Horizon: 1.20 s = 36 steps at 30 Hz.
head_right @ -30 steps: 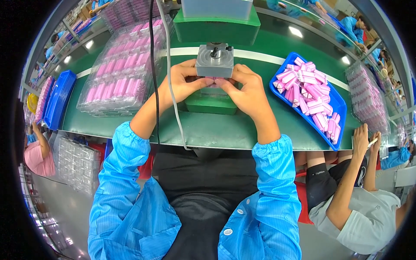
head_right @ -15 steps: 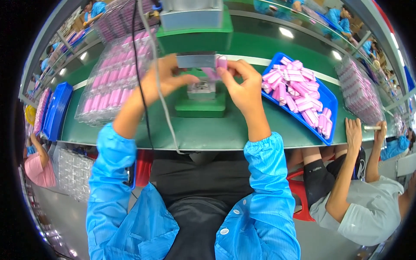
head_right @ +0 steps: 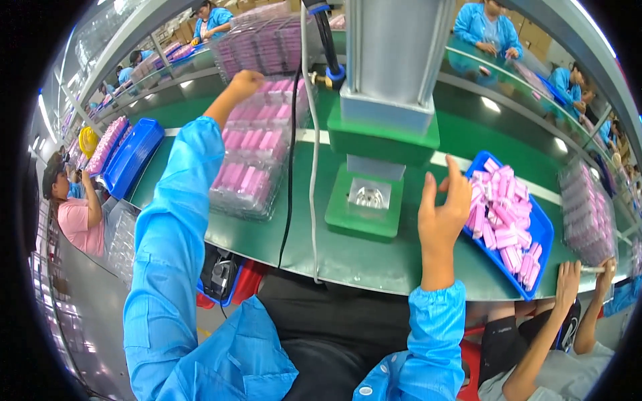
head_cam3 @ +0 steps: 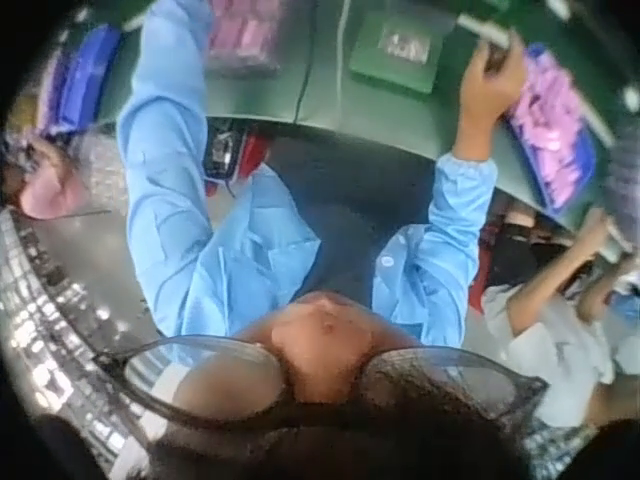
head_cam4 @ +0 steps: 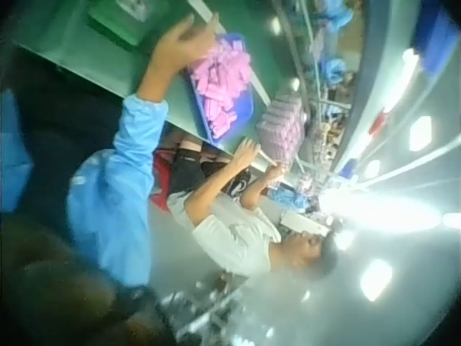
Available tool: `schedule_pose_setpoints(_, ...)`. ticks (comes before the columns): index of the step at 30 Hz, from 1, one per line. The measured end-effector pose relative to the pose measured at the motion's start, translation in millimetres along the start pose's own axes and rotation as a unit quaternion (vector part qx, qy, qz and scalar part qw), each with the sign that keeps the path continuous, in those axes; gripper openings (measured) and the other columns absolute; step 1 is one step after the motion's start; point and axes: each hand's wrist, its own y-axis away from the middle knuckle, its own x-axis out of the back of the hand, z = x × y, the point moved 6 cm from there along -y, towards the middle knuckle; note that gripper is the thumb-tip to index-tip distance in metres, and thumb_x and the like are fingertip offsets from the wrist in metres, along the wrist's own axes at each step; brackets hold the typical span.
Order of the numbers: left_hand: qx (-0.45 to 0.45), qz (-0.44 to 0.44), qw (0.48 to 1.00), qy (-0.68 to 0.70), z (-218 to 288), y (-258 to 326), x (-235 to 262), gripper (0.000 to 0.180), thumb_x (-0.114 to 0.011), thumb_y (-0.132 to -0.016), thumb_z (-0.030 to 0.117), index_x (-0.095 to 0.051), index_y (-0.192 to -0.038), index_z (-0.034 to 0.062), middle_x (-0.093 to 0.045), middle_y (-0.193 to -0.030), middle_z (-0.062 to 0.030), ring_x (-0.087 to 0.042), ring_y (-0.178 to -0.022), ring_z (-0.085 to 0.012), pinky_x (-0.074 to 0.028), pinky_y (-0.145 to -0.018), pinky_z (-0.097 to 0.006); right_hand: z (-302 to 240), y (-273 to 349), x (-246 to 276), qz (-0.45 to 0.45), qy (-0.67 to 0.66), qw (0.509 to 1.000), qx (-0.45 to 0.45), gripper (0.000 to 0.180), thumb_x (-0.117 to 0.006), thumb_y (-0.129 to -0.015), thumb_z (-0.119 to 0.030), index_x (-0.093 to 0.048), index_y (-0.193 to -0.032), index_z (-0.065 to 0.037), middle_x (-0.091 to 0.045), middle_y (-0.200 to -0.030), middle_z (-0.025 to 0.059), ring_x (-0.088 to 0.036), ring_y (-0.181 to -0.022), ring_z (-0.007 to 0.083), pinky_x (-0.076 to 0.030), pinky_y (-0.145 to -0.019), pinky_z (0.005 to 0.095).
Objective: The person assembles small electronic components by placing them into a press machine, then sorts the assembled components into plastic trays by hand.
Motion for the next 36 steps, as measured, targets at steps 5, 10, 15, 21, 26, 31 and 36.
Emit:
schedule_pose_setpoints(5, 0.013, -0.053, 0.998, 0.030, -24, -16, -23, 0.025, -0.078, -0.080, 0.031, -0.080, -0.097, 0.0135, -0.076, -0.099, -0.0143, -0.074, -0.093, -0.0309, -0.056, -0.087, -0.038, -2, 6, -10, -0.045, 0.002, 0.999, -0.003, 0.039, -0.068, -0.088, -0.002, -0.061, -0.126, 0.001, -0.050, -0.081, 0.0068, -0.049, -0.076, 0.0226, -0.042, -0.071, 0.0367)
schedule_pose_setpoints(10, 0.113, -0.110, 0.987, 0.038, -12, -10, -26, 0.038, -0.084, -0.074, 0.028, -0.076, -0.104, 0.0059, -0.076, -0.101, -0.0156, -0.074, -0.087, -0.0269, -0.058, -0.078, -0.037, 5, 10, -9, -0.049, -0.002, 0.998, -0.028, 0.040, -0.067, -0.086, 0.001, -0.061, -0.126, 0.000, -0.050, -0.081, 0.0069, -0.049, -0.076, 0.0215, -0.043, -0.070, 0.0359)
schedule_pose_setpoints(15, 0.087, -0.066, 0.969, -0.221, 19, -2, 1, 0.030, -0.075, -0.084, 0.026, -0.075, -0.110, 0.0112, -0.074, -0.112, -0.0137, -0.072, -0.105, -0.0307, -0.058, -0.087, -0.041, -2, 10, -16, -0.057, -0.022, 0.998, -0.019, 0.039, -0.068, -0.087, 0.000, -0.062, -0.126, -0.001, -0.050, -0.080, 0.0062, -0.049, -0.074, 0.0198, -0.042, -0.068, 0.0343)
schedule_pose_setpoints(21, -0.061, 0.021, 0.995, -0.076, 129, 38, 42, 0.032, -0.077, -0.079, 0.030, -0.076, -0.098, 0.0035, -0.072, -0.090, -0.0241, -0.072, -0.091, -0.0371, -0.057, -0.081, -0.046, 11, 14, -14, -0.021, -0.041, 0.999, -0.014, 0.036, -0.070, -0.089, -0.001, -0.063, -0.123, 0.003, -0.051, -0.078, 0.0074, -0.049, -0.072, 0.0207, -0.043, -0.068, 0.0339)
schedule_pose_setpoints(26, -0.148, -0.181, 0.953, 0.193, 199, 175, 25, 0.033, -0.082, -0.082, 0.032, -0.077, -0.096, 0.0024, -0.072, -0.074, -0.0096, -0.064, -0.067, -0.0144, -0.051, -0.066, -0.034, -12, 1, -12, -0.040, -0.082, 0.996, 0.017, 0.030, -0.071, -0.087, -0.002, -0.069, -0.117, -0.003, -0.052, -0.074, 0.0069, -0.052, -0.069, 0.0211, -0.043, -0.067, 0.0350)
schedule_pose_setpoints(31, -0.082, -0.228, 0.885, 0.397, 255, 248, -12, 0.038, -0.080, -0.086, 0.031, -0.074, -0.108, 0.0004, -0.074, -0.091, -0.0090, -0.067, -0.084, -0.0145, -0.054, -0.077, -0.032, -13, 7, -17, -0.097, -0.164, 0.982, -0.019, 0.026, -0.074, -0.085, -0.005, -0.071, -0.111, -0.002, -0.056, -0.077, 0.0063, -0.055, -0.071, 0.0174, -0.045, -0.068, 0.0316)
schedule_pose_setpoints(36, -0.145, -0.215, 0.859, 0.441, 305, 278, -35, 0.036, -0.077, -0.089, 0.021, -0.068, -0.113, -0.0035, -0.073, -0.098, -0.0152, -0.070, -0.087, -0.0187, -0.056, -0.077, -0.033, -15, 16, -37, -0.216, -0.327, 0.917, -0.075, 0.028, -0.074, -0.086, -0.008, -0.070, -0.112, 0.002, -0.061, -0.084, 0.0064, -0.057, -0.075, 0.0137, -0.046, -0.069, 0.0281)
